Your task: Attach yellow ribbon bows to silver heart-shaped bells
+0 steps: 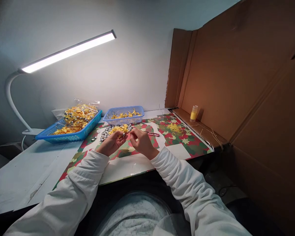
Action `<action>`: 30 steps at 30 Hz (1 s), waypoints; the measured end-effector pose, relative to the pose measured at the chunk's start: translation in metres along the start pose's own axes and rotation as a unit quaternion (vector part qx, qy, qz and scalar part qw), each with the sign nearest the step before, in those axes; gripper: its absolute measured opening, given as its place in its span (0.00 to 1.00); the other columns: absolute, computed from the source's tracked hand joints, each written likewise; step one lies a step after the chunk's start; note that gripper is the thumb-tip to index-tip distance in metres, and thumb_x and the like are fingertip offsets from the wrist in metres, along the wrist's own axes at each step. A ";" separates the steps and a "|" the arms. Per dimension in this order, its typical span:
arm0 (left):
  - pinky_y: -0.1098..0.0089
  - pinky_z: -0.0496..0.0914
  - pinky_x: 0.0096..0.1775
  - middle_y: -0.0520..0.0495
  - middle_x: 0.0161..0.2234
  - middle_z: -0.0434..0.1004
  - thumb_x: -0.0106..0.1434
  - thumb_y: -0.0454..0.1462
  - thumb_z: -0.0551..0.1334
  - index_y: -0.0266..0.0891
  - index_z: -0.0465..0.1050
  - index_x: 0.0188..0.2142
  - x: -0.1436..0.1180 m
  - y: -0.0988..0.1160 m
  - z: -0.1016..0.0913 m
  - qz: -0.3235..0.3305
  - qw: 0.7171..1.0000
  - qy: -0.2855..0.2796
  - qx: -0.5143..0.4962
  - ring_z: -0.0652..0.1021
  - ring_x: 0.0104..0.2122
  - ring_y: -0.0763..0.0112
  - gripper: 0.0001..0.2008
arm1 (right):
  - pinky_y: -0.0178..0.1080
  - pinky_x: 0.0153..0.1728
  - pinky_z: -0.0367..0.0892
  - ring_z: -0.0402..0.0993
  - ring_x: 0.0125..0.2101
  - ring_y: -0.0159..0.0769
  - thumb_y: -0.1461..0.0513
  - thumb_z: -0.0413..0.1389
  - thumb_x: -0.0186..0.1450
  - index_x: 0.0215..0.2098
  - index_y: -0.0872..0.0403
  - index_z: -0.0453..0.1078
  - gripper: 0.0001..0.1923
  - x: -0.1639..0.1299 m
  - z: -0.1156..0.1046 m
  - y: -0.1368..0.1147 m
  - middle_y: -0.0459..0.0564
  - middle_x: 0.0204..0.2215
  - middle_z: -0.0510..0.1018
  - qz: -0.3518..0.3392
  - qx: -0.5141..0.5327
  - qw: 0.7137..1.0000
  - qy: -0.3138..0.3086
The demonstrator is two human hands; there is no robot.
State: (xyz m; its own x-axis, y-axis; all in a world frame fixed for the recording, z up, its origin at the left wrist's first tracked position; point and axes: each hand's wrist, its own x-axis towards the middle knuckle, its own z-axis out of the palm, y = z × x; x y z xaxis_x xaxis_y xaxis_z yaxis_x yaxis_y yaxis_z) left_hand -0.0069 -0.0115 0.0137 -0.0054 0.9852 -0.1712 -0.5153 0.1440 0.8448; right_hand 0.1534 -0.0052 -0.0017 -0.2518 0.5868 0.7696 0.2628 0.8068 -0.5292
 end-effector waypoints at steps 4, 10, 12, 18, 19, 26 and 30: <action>0.74 0.73 0.32 0.48 0.25 0.77 0.50 0.28 0.65 0.36 0.71 0.24 -0.002 0.001 0.002 0.013 1.000 0.005 0.011 0.78 0.27 0.73 0.05 | 0.34 0.26 0.58 0.63 0.23 0.30 0.64 0.49 0.62 0.30 0.53 0.66 0.05 -0.001 0.000 0.001 0.44 0.23 0.69 0.000 -0.001 1.000 0.002; 0.74 0.72 0.33 0.51 0.23 0.74 0.43 0.32 0.69 0.36 0.69 0.19 -0.006 0.000 0.003 0.072 0.996 -0.007 0.060 0.76 0.26 0.75 0.09 | 0.34 0.26 0.58 0.63 0.22 0.30 0.63 0.49 0.63 0.29 0.53 0.64 0.05 -0.001 0.001 0.002 0.43 0.23 0.69 0.001 0.002 1.000 0.001; 0.73 0.72 0.34 0.52 0.22 0.72 0.42 0.32 0.69 0.35 0.68 0.18 -0.006 -0.001 0.004 0.086 0.994 -0.011 0.073 0.74 0.25 0.76 0.09 | 0.34 0.26 0.58 0.63 0.22 0.30 0.63 0.49 0.63 0.29 0.53 0.64 0.05 -0.001 0.001 0.002 0.43 0.22 0.68 0.003 0.004 1.000 -0.003; 0.73 0.72 0.33 0.54 0.20 0.69 0.41 0.33 0.70 0.36 0.67 0.18 -0.008 -0.002 0.006 0.090 0.992 -0.019 0.086 0.71 0.24 0.77 0.11 | 0.34 0.26 0.58 0.62 0.22 0.29 0.63 0.49 0.63 0.29 0.53 0.64 0.05 -0.001 0.002 0.002 0.44 0.23 0.68 -0.007 0.018 1.000 0.004; 0.73 0.72 0.33 0.54 0.20 0.69 0.41 0.33 0.69 0.36 0.67 0.18 -0.008 -0.001 0.006 0.087 0.992 -0.017 0.085 0.72 0.24 0.77 0.11 | 0.33 0.25 0.58 0.62 0.22 0.29 0.63 0.49 0.63 0.30 0.53 0.64 0.05 -0.001 0.003 0.002 0.43 0.23 0.68 -0.003 0.023 1.000 0.005; 0.78 0.72 0.29 0.49 0.24 0.75 0.50 0.27 0.62 0.35 0.69 0.24 -0.013 0.005 0.010 0.000 1.000 0.020 0.013 0.75 0.24 0.77 0.04 | 0.33 0.21 0.54 0.58 0.19 0.27 0.63 0.50 0.62 0.29 0.53 0.64 0.04 0.000 -0.001 -0.004 0.40 0.18 0.65 0.066 0.114 0.991 -0.012; 0.77 0.73 0.29 0.49 0.24 0.75 0.51 0.25 0.61 0.35 0.69 0.27 -0.012 0.006 0.008 -0.043 0.999 0.007 -0.016 0.74 0.23 0.76 0.06 | 0.33 0.20 0.53 0.58 0.19 0.27 0.63 0.51 0.62 0.29 0.53 0.65 0.04 0.002 -0.003 -0.007 0.40 0.18 0.64 0.068 0.128 0.989 -0.027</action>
State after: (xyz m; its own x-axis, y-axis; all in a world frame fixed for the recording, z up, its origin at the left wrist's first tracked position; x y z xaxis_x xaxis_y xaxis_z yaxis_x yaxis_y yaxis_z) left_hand -0.0031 -0.0215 0.0248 0.0286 0.9680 -0.2493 -0.5421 0.2245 0.8097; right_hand 0.1542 -0.0099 0.0049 -0.2807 0.6879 0.6693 0.0546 0.7077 -0.7044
